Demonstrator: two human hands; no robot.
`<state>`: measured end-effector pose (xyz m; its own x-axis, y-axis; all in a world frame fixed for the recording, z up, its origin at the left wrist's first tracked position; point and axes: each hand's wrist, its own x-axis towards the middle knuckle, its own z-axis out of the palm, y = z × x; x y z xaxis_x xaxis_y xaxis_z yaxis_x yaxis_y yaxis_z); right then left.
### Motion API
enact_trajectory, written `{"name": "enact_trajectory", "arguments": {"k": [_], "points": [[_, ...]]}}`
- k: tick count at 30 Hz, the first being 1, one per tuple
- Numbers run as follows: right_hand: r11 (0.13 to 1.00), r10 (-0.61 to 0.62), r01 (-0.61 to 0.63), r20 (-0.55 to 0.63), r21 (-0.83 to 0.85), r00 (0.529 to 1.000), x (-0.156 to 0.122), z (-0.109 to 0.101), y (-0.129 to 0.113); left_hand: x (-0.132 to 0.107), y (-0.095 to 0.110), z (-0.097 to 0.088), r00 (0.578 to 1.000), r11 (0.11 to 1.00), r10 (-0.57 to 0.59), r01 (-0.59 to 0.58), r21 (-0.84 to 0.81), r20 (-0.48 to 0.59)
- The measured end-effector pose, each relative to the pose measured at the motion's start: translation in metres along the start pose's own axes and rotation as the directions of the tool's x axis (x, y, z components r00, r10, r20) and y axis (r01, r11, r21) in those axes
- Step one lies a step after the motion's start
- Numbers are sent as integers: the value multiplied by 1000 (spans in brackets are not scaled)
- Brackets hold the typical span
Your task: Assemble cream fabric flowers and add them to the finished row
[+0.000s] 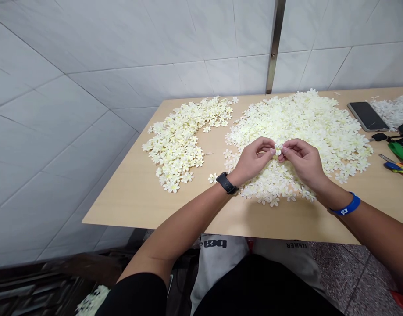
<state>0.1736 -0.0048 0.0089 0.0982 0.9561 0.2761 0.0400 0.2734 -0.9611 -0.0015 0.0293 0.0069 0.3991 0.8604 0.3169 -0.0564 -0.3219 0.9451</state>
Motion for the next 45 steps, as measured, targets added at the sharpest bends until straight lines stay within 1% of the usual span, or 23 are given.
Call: {"name": "enact_trajectory", "arguments": {"k": [3,6,10,16,20,24,27,30,34,38,40,43,45], "points": [[999,-7,7,-1,-43,1000,-2,0,-2,0,1,-1,1000,998,-21,20,60,13],[999,8,-7,16,-46,1000,-2,0,-1,0,2,-2,999,989,-46,46,141,-6],[999,27,-25,50,-42,998,-1,0,0,0,3,-2,994,986,-99,104,133,-46],[998,56,-56,42,4,998,2,1,0,3,3,-5,996,989,-80,85,120,-46],[998,60,-60,-8,27,998,3,0,1,4,4,-5,995,991,-90,93,96,-38],[999,44,-42,-105,29,993,7,-3,2,4,6,-4,998,996,-57,60,64,-39],[1000,13,-8,-186,27,983,10,-7,5,5,5,-4,997,999,-40,39,-24,-60],[1000,-10,13,-202,12,979,12,-8,7,5,2,-4,995,993,-74,68,-101,-62],[999,-26,19,-153,-44,988,8,-6,5,6,-3,-5,993,998,-61,61,-7,-103],[993,-75,61,-145,-98,987,5,-3,2,5,-2,-6,984,993,-119,116,-31,-132],[991,-88,72,-148,-109,985,4,-2,1,5,0,-6,980,991,-134,134,-10,-150],[991,-90,74,-147,-111,985,4,-2,1,4,4,-8,981,987,-102,120,105,-164],[991,-86,70,-140,-112,986,3,-2,1,3,5,-9,987,971,-27,63,230,-157]]}}
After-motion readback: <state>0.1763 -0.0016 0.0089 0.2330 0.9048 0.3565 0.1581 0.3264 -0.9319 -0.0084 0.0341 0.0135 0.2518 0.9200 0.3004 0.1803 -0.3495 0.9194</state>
